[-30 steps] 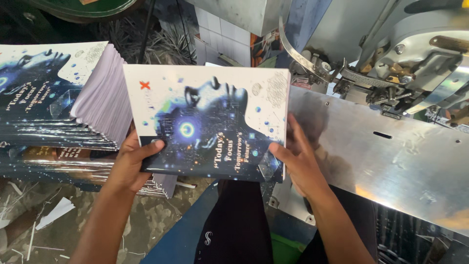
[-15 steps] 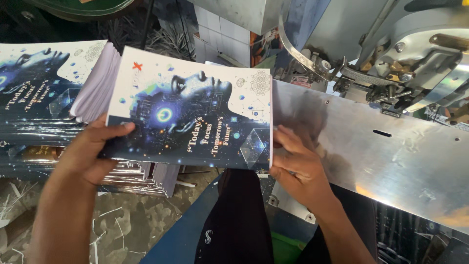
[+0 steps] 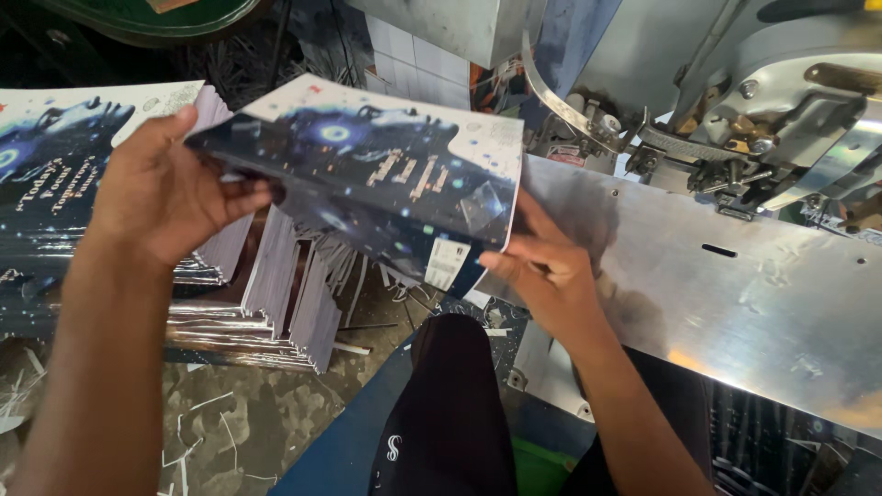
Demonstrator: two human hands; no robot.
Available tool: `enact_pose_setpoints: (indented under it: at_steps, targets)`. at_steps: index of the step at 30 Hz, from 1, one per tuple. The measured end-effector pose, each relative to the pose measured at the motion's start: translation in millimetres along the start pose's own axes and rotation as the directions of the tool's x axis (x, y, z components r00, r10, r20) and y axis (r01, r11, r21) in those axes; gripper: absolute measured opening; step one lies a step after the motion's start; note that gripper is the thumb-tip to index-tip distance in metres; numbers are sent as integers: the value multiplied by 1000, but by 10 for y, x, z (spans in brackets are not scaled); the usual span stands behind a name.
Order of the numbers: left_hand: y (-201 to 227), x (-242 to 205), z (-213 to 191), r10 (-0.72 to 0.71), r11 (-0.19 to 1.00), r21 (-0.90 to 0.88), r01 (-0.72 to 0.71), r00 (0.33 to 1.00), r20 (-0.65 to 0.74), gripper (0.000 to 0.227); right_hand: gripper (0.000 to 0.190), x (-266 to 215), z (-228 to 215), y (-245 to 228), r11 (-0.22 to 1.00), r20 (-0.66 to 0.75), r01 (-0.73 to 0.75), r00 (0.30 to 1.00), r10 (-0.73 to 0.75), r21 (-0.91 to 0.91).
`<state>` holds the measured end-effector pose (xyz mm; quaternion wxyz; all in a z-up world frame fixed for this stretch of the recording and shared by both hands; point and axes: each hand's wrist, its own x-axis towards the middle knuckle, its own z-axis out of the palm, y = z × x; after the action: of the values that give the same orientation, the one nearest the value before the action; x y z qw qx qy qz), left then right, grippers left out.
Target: The person repeatedly picks up a book, places it into a sewing machine to stitch the spine, removes it, and sets it aside. This process is repeated for multiple books throughout the clip.
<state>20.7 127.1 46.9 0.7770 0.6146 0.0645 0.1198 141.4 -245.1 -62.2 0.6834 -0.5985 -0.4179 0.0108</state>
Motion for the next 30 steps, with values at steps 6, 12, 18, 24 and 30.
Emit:
enact_pose_setpoints:
  at_steps: [6, 12, 18, 24, 30]
  targets:
    - [-183, 313, -40, 110, 979, -180, -93, 990, 86, 47, 19, 251, -123, 208, 995, -8, 94, 996, -94, -36]
    - [-513, 754, -104, 122, 989, -83, -125, 992, -42, 7, 22, 430, -235, 405, 984, -58, -58, 996, 69, 169]
    - [-844, 1131, -39, 139, 984, 135, -113, 970, -199, 13, 21, 486, -309, 596, 970, -200, -187, 955, 217, 158]
    - [-1138, 1469, 79, 161, 962, 259, -88, 948, -275, 19, 21, 571, -413, 572, 962, -281, -272, 924, 259, -8]
    - [-1378, 1655, 170, 174, 969, 227, -99, 925, -339, 20, 29, 600, -368, 351, 824, -435, -426, 865, 249, -374]
